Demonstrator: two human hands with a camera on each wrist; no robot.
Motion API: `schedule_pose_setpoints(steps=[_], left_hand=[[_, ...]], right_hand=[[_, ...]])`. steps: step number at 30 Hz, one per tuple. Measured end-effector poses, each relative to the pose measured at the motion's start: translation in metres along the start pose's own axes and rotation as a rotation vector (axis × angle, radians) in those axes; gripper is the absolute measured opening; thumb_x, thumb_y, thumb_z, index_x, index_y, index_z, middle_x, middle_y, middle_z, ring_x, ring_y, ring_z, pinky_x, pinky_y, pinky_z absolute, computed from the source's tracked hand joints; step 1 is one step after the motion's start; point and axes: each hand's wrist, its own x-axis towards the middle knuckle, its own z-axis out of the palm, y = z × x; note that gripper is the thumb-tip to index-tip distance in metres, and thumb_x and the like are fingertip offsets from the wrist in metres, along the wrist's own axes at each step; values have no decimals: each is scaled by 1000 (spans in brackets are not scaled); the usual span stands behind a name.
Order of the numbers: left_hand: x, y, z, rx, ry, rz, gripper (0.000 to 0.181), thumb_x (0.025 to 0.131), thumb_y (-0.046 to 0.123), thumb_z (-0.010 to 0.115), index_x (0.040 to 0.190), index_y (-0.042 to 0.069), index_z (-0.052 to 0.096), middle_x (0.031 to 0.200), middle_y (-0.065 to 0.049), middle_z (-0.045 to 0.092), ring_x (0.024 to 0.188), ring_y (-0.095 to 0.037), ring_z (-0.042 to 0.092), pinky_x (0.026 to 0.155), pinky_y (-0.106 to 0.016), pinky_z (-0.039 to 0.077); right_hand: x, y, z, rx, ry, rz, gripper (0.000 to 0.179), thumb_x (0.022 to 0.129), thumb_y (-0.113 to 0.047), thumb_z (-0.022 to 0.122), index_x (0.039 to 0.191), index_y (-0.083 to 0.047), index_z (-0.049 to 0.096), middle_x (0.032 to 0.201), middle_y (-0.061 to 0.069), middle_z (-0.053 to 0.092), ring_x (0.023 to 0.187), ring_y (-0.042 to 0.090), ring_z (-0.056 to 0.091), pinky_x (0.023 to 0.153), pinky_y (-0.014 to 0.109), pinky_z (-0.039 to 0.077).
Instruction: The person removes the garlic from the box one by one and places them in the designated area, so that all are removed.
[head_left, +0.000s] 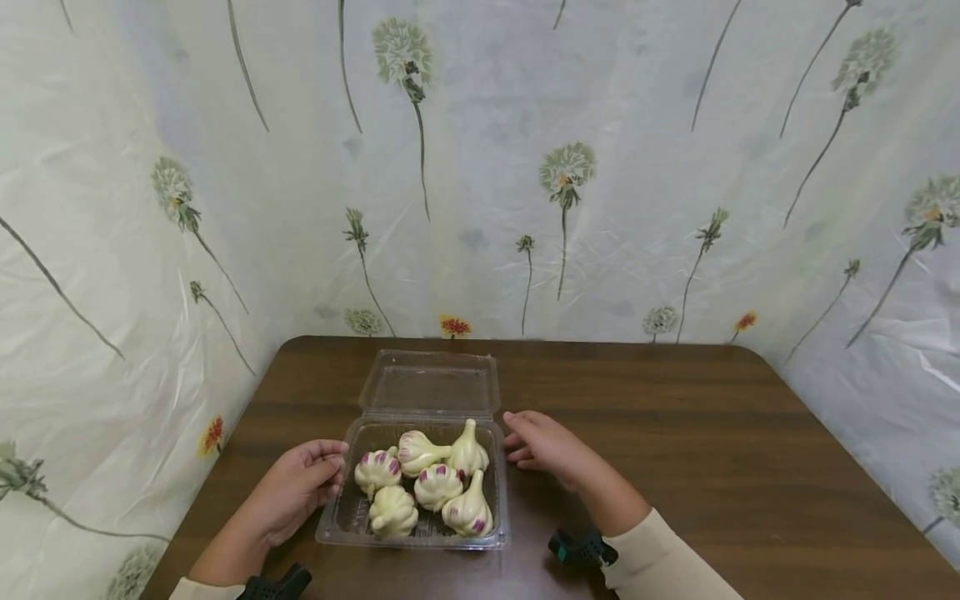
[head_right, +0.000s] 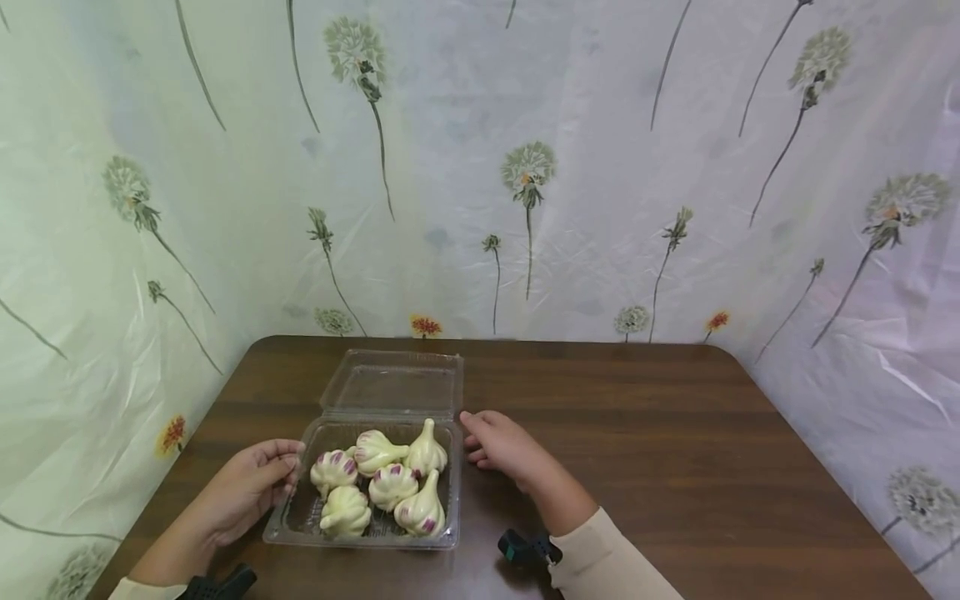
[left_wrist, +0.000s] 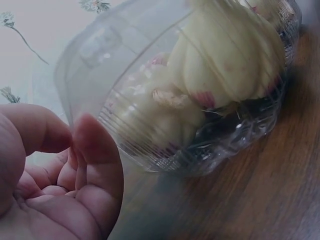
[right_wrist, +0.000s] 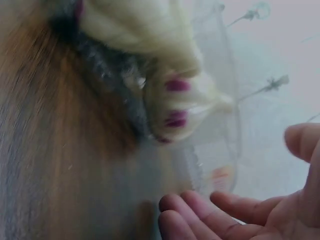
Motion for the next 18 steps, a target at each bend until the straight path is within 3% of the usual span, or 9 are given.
schedule_pose_setpoints(steps=[9,18], left_hand=[[1,0,2,18,24,-19,41,111,12,48,143,-12,39,101,-2,59,87,-7,59,74,-19,57],[0,0,2,23,25,-9,40,111,11,48,142,-13,40,102,-2,59,88,-8,59,75,-20,57]], right_hand=[[-16,-14,1,-187,38,-5,51,103,-53,60,123,-6,65,115,10,70,96,24,70,86,44,61],[-32,-34,1,-409,48,-44,51,100,-57,63,128,-14,66,114,3,70,102,22,68,85,44,58]])
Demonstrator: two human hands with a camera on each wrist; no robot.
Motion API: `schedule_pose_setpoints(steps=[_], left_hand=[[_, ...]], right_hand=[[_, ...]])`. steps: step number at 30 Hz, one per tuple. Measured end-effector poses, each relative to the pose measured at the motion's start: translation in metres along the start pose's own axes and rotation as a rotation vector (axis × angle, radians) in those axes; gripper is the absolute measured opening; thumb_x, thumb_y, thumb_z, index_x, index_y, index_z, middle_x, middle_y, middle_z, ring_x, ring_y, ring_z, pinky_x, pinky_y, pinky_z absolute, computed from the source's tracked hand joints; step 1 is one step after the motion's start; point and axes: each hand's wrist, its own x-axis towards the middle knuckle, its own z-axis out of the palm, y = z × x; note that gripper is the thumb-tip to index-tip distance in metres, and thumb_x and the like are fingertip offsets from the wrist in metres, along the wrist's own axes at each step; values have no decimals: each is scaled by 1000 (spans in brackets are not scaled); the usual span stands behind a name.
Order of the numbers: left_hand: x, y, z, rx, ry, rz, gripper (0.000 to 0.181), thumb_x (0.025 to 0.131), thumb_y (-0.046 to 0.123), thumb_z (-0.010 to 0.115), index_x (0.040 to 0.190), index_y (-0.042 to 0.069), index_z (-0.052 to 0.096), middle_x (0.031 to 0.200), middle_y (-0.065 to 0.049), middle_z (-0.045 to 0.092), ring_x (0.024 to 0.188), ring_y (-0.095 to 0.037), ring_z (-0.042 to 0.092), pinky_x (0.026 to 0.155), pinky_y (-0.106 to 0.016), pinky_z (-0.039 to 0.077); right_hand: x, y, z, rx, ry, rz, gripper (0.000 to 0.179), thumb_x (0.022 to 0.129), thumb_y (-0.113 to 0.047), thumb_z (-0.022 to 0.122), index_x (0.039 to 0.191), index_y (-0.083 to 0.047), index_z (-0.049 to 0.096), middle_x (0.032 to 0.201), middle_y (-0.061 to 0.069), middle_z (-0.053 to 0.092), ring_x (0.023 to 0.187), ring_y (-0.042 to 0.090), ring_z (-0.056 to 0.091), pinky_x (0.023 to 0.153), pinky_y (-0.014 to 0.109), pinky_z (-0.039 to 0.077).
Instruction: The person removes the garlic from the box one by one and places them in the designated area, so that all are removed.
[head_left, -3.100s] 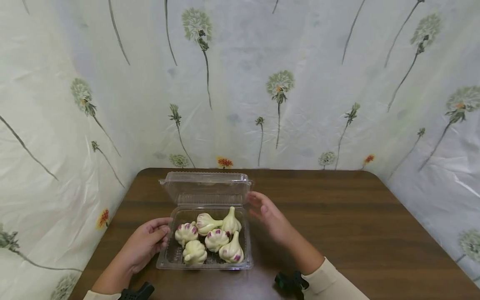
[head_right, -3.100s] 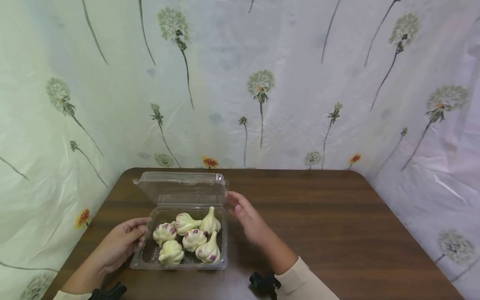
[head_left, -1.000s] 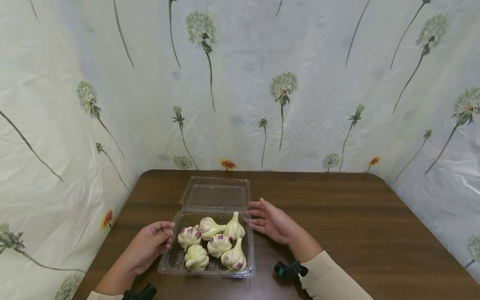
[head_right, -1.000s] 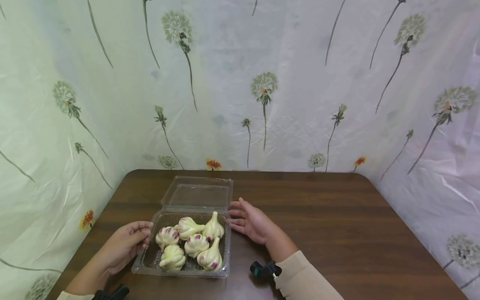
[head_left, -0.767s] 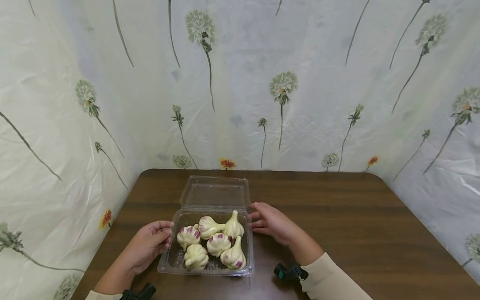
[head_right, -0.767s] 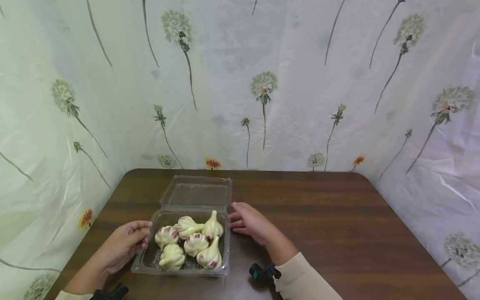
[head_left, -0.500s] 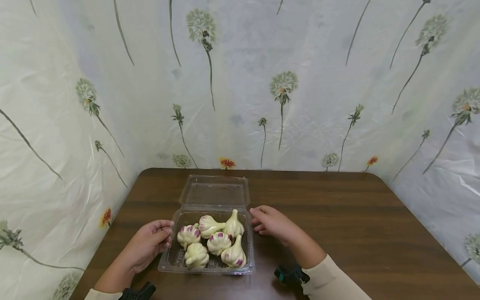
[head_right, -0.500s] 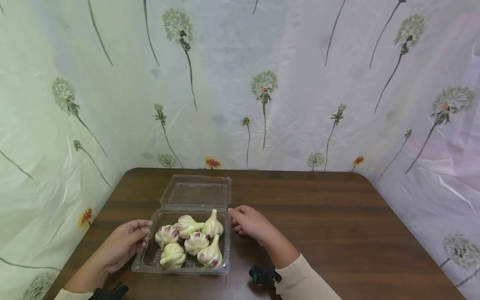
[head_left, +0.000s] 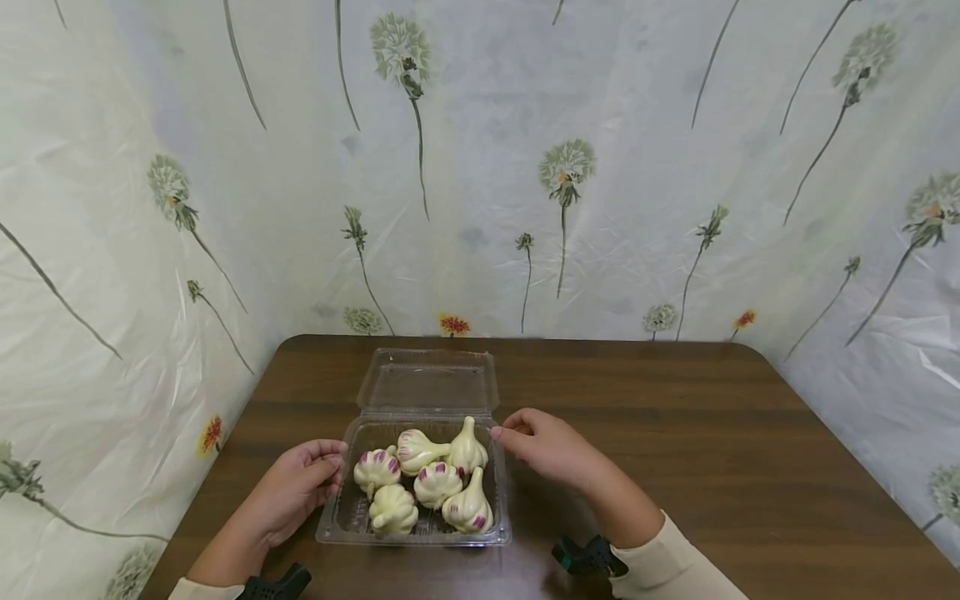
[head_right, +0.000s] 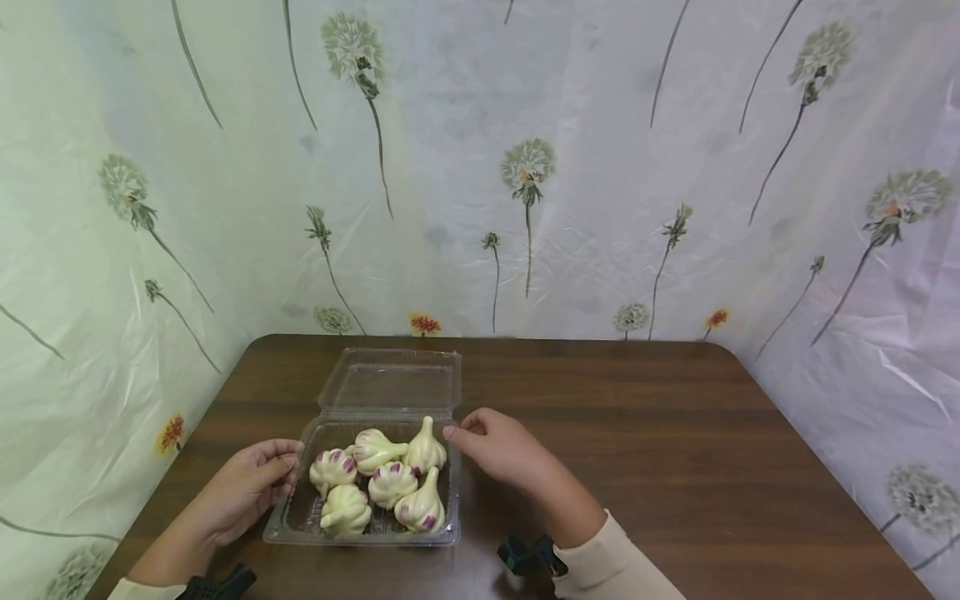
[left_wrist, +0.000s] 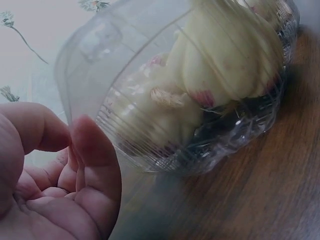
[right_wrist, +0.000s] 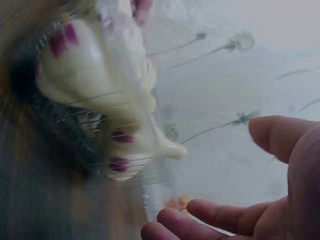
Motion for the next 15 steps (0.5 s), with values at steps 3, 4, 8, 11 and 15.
schedule_pose_setpoints(steps=[3,4,8,11,15], left_hand=[[1,1,0,-1,1,2,40,111,11,48,142,-13,39,102,-2,59,87,-7,60,75,-20,57],[1,1,0,-2,1,1,40,111,11,48,142,-13,39,102,-2,59,87,-7,59,75,-20,57],[2,0,0,-9,-1,-10,41,111,11,48,143,-12,39,102,-2,59,88,-8,59,75,-20,57],[2,0,1,-11,-6,-16,43,111,13,49,144,-12,38,103,-1,59,89,-8,59,77,-20,57],[-1,1,0,-8,1,-20,44,111,14,50,144,-12,39,104,-1,59,91,-9,60,78,-21,57]], right_hand=[[-5,-5,-4,-21,0,-29,49,100,-54,65,130,-15,66,120,2,70,110,22,66,89,46,57],[-6,-6,-5,-18,-9,-45,48,100,-52,66,131,-15,66,123,3,69,112,22,65,89,47,57],[-14,-9,-7,12,-83,-132,49,100,-46,70,136,-13,63,127,5,67,117,25,65,89,47,58],[-18,-9,-6,5,-127,-206,49,100,-41,72,137,-10,62,131,8,66,120,27,64,95,49,56],[-19,-10,0,-55,-144,-295,49,99,-37,74,137,-8,63,135,9,66,122,27,63,103,51,53]])
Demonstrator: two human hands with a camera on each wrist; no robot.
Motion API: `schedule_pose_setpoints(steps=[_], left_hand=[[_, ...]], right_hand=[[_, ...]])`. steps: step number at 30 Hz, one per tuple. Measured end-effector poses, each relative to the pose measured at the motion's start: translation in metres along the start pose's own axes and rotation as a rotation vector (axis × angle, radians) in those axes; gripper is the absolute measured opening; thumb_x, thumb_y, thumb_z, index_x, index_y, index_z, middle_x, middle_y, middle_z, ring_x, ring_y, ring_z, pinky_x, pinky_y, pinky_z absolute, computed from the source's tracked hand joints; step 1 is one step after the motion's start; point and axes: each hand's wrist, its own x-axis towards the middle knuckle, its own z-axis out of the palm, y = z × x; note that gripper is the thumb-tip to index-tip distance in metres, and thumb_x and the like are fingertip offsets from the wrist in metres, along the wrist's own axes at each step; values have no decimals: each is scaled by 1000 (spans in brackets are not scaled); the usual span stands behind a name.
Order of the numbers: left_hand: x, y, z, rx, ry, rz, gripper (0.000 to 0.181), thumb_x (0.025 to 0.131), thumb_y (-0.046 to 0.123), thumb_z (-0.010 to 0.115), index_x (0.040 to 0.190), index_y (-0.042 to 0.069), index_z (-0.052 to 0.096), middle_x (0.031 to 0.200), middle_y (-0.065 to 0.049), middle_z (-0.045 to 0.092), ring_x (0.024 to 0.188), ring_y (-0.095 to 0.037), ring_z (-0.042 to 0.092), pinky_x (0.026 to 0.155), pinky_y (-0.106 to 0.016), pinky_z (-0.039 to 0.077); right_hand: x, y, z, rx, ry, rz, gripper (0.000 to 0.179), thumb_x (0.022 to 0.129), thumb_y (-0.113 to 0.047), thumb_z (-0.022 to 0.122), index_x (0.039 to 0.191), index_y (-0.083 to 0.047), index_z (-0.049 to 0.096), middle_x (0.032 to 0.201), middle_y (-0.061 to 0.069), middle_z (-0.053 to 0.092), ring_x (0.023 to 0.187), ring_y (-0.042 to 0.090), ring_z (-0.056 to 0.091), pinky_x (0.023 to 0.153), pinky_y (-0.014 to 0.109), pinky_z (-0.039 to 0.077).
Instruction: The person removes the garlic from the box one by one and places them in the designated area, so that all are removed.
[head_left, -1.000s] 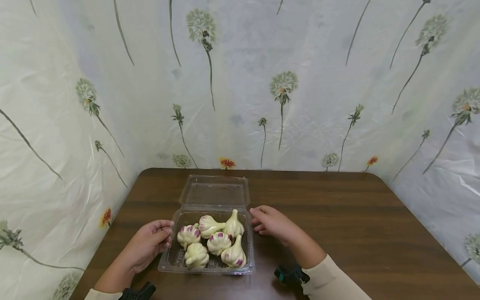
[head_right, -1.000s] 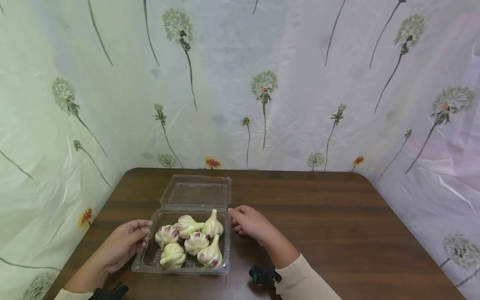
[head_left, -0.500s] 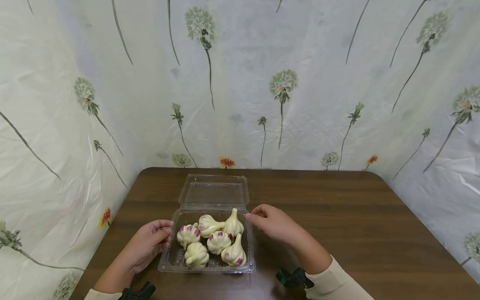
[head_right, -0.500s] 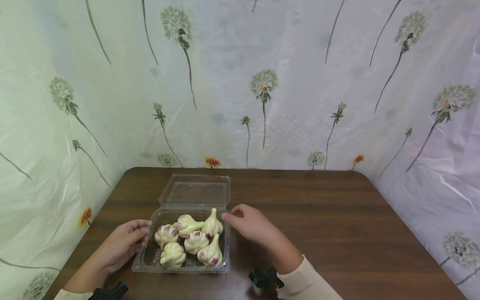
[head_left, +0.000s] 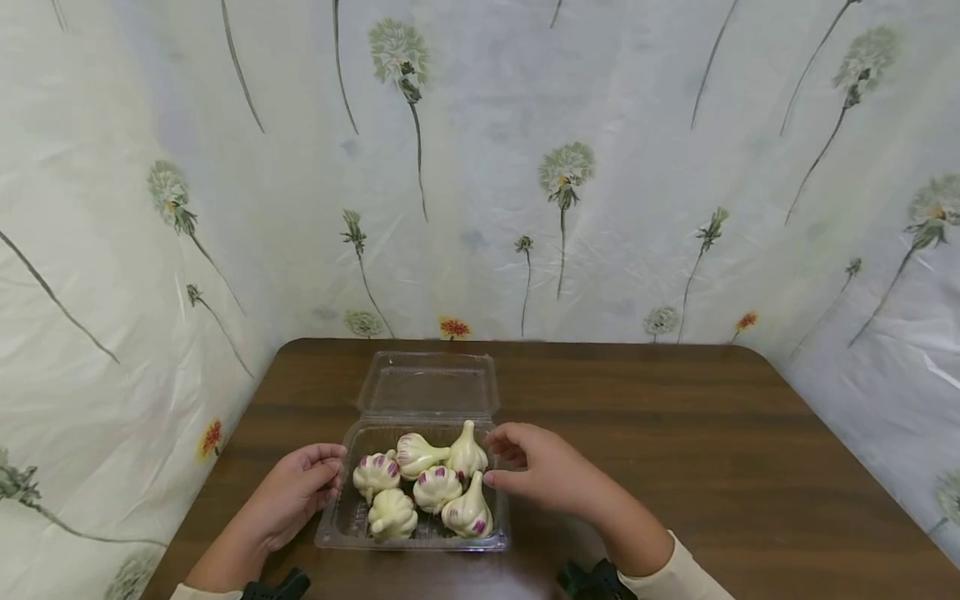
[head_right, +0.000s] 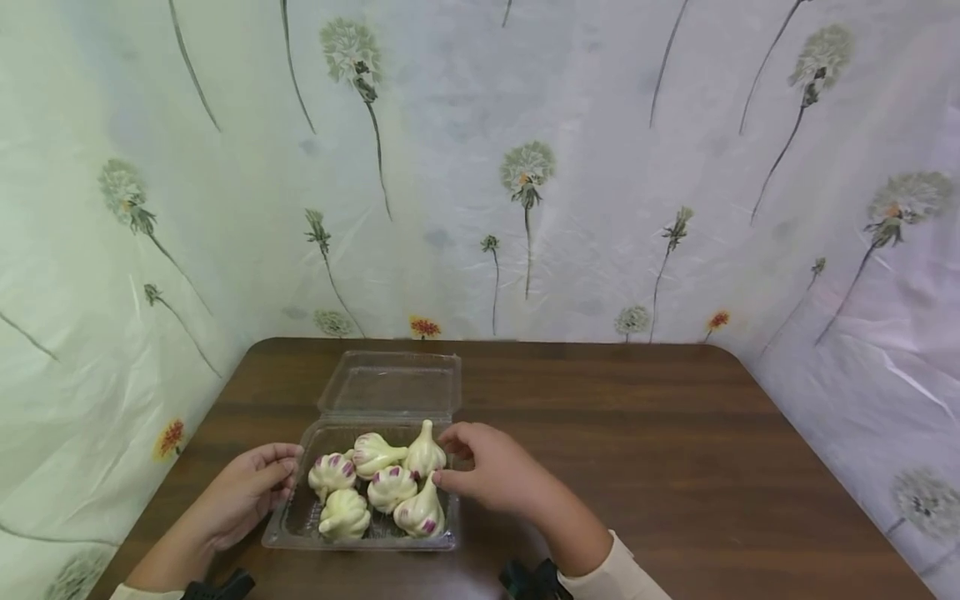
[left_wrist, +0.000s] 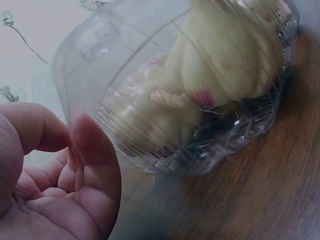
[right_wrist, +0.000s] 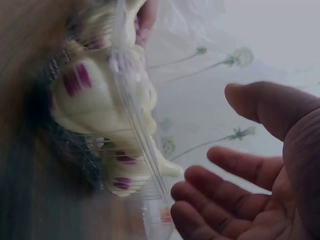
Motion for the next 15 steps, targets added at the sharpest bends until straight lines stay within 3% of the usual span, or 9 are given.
schedule_pose_setpoints(steps=[10,15], left_hand=[[-2,-2,1,4,10,0,40,111,15,50,142,-10,41,103,0,59,91,-9,60,78,-22,57],[0,-2,2,8,6,6,39,111,13,49,141,-11,40,103,0,58,90,-9,59,77,-21,57]], right_hand=[[-1,-5,17,-201,-32,-154,53,90,-35,84,133,-10,67,131,4,66,121,24,63,102,44,55],[-3,-6,26,-322,-35,-177,52,89,-33,83,134,-12,67,133,0,66,128,19,59,108,42,51]])
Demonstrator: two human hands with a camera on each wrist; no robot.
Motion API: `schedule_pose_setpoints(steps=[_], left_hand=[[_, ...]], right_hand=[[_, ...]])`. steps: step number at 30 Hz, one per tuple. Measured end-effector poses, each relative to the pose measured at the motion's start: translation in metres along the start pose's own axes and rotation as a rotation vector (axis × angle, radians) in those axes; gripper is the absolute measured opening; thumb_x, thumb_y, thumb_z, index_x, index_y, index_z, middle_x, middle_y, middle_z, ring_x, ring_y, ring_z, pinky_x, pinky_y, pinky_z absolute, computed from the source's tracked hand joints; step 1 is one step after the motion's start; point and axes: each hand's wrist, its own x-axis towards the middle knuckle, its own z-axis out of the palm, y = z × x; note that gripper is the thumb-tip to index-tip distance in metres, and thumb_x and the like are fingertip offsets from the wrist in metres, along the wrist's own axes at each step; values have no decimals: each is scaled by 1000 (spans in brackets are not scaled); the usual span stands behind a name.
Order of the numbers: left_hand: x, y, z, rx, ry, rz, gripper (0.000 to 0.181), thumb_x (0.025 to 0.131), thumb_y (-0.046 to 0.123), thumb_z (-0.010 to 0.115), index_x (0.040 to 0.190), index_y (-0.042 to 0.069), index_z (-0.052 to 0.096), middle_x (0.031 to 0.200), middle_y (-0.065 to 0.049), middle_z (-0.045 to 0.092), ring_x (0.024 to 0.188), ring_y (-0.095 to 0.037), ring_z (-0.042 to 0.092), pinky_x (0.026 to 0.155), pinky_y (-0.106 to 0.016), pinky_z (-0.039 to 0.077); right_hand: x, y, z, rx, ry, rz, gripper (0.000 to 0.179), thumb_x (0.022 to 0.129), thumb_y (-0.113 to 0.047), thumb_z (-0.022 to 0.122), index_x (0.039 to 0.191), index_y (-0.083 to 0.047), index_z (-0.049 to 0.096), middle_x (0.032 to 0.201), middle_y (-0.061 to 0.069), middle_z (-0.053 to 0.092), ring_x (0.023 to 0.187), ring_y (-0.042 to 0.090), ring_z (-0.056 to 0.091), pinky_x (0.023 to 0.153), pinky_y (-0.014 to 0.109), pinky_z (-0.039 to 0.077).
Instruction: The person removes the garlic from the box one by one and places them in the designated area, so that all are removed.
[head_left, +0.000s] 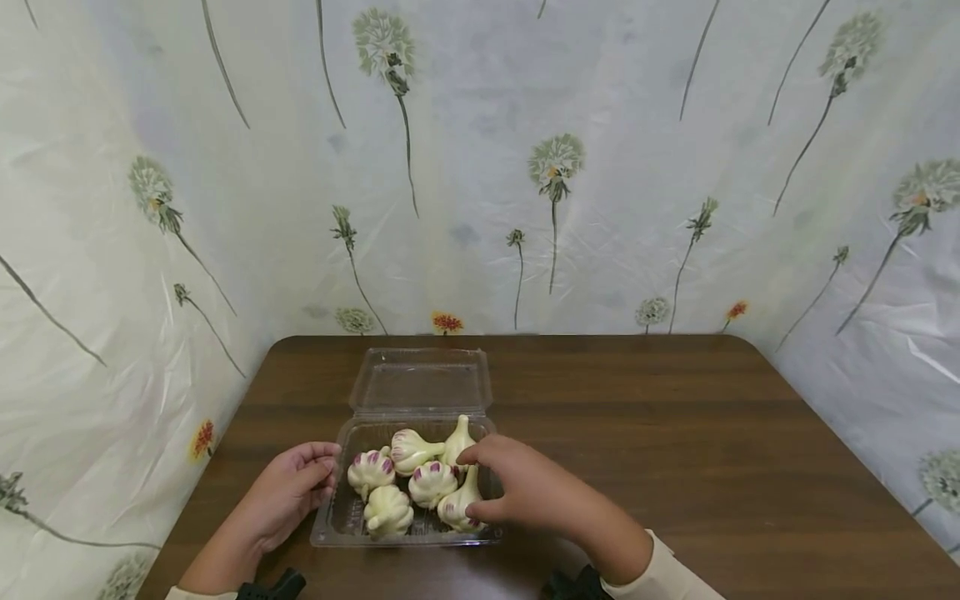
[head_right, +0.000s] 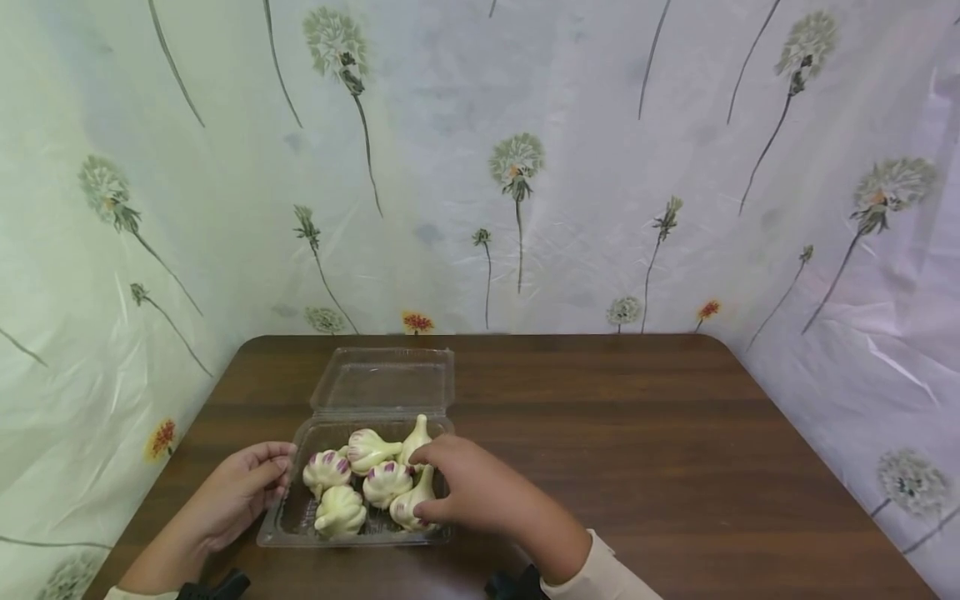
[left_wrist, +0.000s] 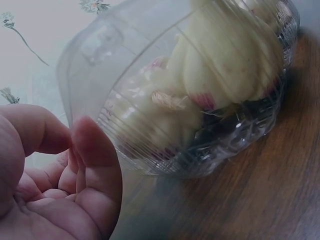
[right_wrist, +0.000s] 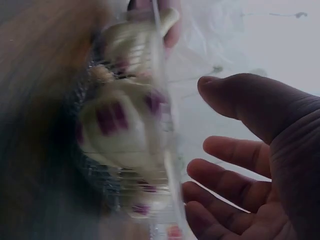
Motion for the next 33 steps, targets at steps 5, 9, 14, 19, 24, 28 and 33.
schedule_pose_setpoints(steps=[5,9,14,19,24,28,33], left_hand=[[0,0,0,3,-8,6,39,111,12,48,141,-11,40,103,0,57,90,-8,59,77,-21,57],[0,1,0,3,-9,6,40,111,12,47,142,-12,39,103,0,57,90,-8,59,77,-21,56],[0,1,-1,1,-12,9,41,112,12,47,143,-12,38,103,0,57,89,-8,58,77,-20,56],[0,1,-1,-1,-14,7,42,112,12,47,144,-12,37,103,0,58,90,-8,59,77,-20,56],[-1,2,-1,-1,-15,7,43,112,13,47,144,-13,37,104,-1,58,90,-8,59,77,-20,56],[-1,2,-1,-2,-12,9,42,112,13,48,144,-13,37,103,-1,58,89,-8,59,77,-20,56],[0,1,-2,1,-10,9,42,112,13,48,144,-12,38,104,-1,58,90,-8,59,77,-20,56]], right_hand=[[1,-2,6,-84,-18,2,51,89,-33,83,134,-14,67,134,-2,65,129,20,58,110,42,50],[1,-4,7,-125,-26,6,51,89,-34,83,134,-16,67,134,-3,64,130,21,57,110,42,50],[-1,-8,7,-142,-30,11,52,88,-35,84,133,-17,67,136,-3,64,132,21,56,111,42,49],[-2,-8,8,-128,-45,19,49,87,-36,85,130,-18,68,134,-5,64,131,21,56,110,41,49],[-1,-8,8,-136,-31,-4,40,87,-35,86,120,-16,72,126,-6,67,126,19,58,108,38,50],[1,-7,9,-148,-20,-44,35,86,-33,86,114,-15,76,122,-6,70,123,19,59,108,37,49],[2,-5,11,-193,-3,-91,32,86,-34,85,113,-17,78,120,-7,73,120,17,61,108,34,48]])
